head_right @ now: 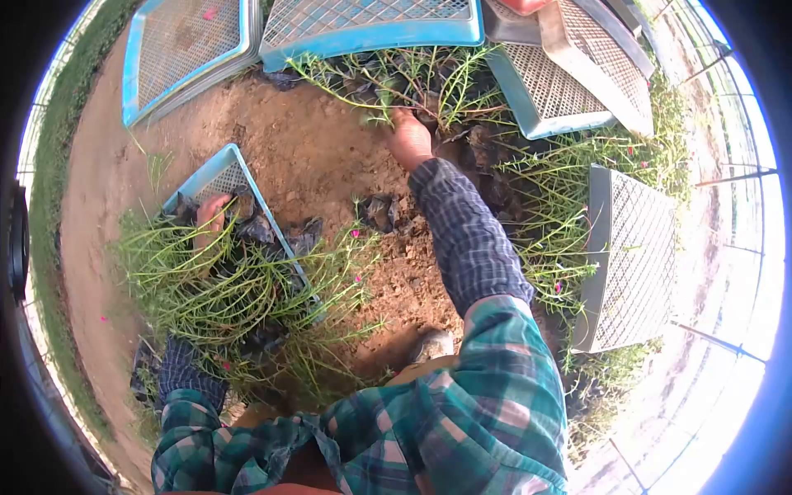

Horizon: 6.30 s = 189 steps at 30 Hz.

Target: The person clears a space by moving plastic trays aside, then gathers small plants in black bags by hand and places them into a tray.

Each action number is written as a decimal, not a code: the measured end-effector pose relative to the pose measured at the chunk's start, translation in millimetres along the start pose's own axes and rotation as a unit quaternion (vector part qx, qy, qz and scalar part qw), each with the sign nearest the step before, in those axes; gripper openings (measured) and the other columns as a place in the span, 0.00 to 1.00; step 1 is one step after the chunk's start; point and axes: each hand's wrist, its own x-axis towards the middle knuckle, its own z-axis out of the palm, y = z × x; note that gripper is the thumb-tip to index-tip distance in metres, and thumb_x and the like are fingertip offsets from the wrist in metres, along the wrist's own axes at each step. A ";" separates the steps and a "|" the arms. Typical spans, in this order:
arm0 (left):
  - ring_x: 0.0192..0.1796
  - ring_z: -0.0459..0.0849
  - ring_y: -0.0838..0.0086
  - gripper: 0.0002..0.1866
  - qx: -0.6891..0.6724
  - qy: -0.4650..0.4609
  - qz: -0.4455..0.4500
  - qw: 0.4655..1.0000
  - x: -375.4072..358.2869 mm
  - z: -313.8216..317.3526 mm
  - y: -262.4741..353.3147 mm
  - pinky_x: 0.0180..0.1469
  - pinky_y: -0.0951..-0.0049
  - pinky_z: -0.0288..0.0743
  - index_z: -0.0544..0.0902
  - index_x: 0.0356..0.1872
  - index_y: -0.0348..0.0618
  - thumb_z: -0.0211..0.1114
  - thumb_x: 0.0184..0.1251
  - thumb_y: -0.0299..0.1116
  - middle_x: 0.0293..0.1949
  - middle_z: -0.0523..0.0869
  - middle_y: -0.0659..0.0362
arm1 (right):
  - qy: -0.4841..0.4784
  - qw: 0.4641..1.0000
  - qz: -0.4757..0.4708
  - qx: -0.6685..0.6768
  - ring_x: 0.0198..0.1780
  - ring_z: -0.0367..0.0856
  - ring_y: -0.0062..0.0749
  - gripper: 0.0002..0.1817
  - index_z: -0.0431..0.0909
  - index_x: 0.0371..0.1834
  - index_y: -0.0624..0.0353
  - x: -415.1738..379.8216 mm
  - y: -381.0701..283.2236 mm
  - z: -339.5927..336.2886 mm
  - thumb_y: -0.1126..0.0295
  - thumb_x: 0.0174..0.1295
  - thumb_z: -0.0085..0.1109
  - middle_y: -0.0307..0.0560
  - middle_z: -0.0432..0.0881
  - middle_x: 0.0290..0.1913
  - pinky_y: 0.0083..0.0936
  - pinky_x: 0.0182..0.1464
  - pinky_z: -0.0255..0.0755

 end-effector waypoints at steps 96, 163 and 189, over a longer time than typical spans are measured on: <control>0.46 0.78 0.60 0.06 0.016 -0.062 0.305 0.950 38.9 32.6 167.1 0.49 0.62 0.74 0.79 0.34 0.39 0.61 0.57 0.28 0.38 0.80 0.55 | 0.168 0.976 0.124 0.065 0.29 0.77 0.56 0.04 0.74 0.26 0.63 8.0 31.4 12.2 0.73 0.49 0.57 0.58 0.77 0.25 0.43 0.32 0.69; 0.65 0.65 0.49 0.31 0.148 0.074 0.000 0.986 -46.4 -58.3 63.3 0.66 0.56 0.61 0.67 0.63 0.40 0.64 0.58 0.35 0.67 0.61 0.45 | 0.026 0.989 -0.024 0.144 0.30 0.82 0.33 0.08 0.80 0.36 0.62 -2.7 -67.8 -8.4 0.70 0.58 0.63 0.53 0.84 0.30 0.31 0.35 0.74; 0.54 0.70 0.44 0.25 0.215 -0.338 -0.035 0.916 -160.3 -117.6 123.5 0.60 0.53 0.64 0.71 0.53 0.31 0.59 0.61 0.40 0.50 0.74 0.40 | -0.343 0.887 -0.248 0.185 0.47 0.77 0.55 0.30 0.75 0.44 0.70 -110.0 -367.1 99.3 0.52 0.50 0.65 0.66 0.75 0.44 0.41 0.51 0.72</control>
